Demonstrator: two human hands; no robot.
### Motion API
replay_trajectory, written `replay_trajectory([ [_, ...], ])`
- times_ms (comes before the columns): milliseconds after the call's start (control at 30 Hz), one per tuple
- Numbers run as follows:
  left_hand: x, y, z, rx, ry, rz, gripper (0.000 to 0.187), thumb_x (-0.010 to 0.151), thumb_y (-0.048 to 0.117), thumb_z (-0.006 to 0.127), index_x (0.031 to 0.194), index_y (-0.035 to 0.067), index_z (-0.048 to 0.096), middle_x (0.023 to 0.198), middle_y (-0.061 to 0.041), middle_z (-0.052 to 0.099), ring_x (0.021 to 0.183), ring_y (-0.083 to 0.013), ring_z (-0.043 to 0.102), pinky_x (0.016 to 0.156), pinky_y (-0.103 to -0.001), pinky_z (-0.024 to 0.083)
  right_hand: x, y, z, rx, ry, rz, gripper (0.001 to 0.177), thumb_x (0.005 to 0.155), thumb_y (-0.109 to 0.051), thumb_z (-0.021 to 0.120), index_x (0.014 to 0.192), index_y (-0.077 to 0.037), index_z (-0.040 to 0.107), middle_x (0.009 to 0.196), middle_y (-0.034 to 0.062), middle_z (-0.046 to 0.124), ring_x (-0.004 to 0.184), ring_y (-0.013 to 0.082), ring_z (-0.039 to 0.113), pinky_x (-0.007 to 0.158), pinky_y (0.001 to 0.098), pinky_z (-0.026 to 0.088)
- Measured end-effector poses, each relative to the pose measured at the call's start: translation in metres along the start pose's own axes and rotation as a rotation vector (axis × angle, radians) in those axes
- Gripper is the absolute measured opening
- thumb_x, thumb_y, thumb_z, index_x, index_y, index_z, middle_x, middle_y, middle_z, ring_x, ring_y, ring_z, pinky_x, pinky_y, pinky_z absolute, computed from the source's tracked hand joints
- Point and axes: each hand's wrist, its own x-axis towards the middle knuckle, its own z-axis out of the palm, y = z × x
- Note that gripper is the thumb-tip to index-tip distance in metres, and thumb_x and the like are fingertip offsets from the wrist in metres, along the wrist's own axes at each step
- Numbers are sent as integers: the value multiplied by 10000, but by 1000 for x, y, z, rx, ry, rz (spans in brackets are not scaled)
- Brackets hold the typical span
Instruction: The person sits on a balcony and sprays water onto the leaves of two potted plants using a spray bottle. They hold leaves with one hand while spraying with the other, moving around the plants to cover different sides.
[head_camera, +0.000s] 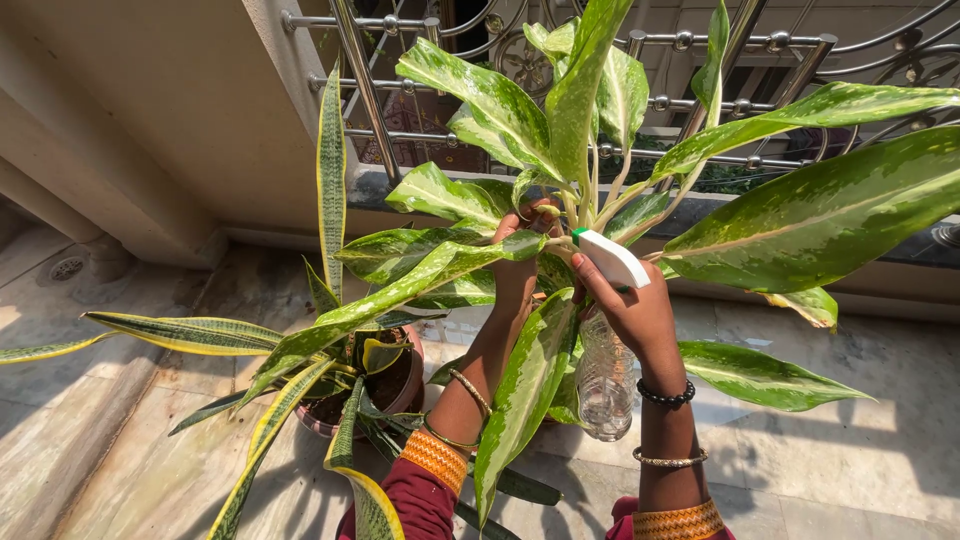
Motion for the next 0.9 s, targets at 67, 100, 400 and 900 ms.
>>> replay_trajectory([
  [67, 0, -2, 0, 8, 5, -11, 286, 1033, 99, 622, 1291, -23, 630, 1162, -89, 717, 1019, -149, 692, 926, -288, 560, 0, 2, 0, 24, 15, -16, 328, 965, -312, 684, 1015, 1, 771, 676, 50, 742, 589, 93, 692, 555, 259, 532],
  [100, 0, -2, 0, 13, 8, -15, 282, 1035, 91, 625, 1290, -29, 631, 1148, -89, 715, 998, -153, 687, 910, -291, 559, 0, 2, 0, 37, 21, -24, 327, 961, -307, 686, 1033, 2, 764, 681, 48, 740, 594, 92, 690, 553, 259, 531],
  [400, 6, 5, 1, -166, 78, -114, 277, 1009, 33, 553, 1264, -45, 630, 1170, -98, 679, 1084, -164, 678, 960, -281, 553, 2, 9, -1, 127, -11, 46, 416, 949, -296, 699, 1263, -23, 708, 779, 63, 766, 657, 88, 712, 551, 270, 573],
  [900, 44, -35, -14, -88, -123, -196, 506, 910, 113, 699, 1383, 40, 537, 1140, -60, 574, 983, -144, 578, 828, -295, 523, -1, -1, -9, -36, 150, 80, 355, 949, -353, 687, 946, -11, 780, 681, 50, 753, 552, 124, 725, 528, 280, 563],
])
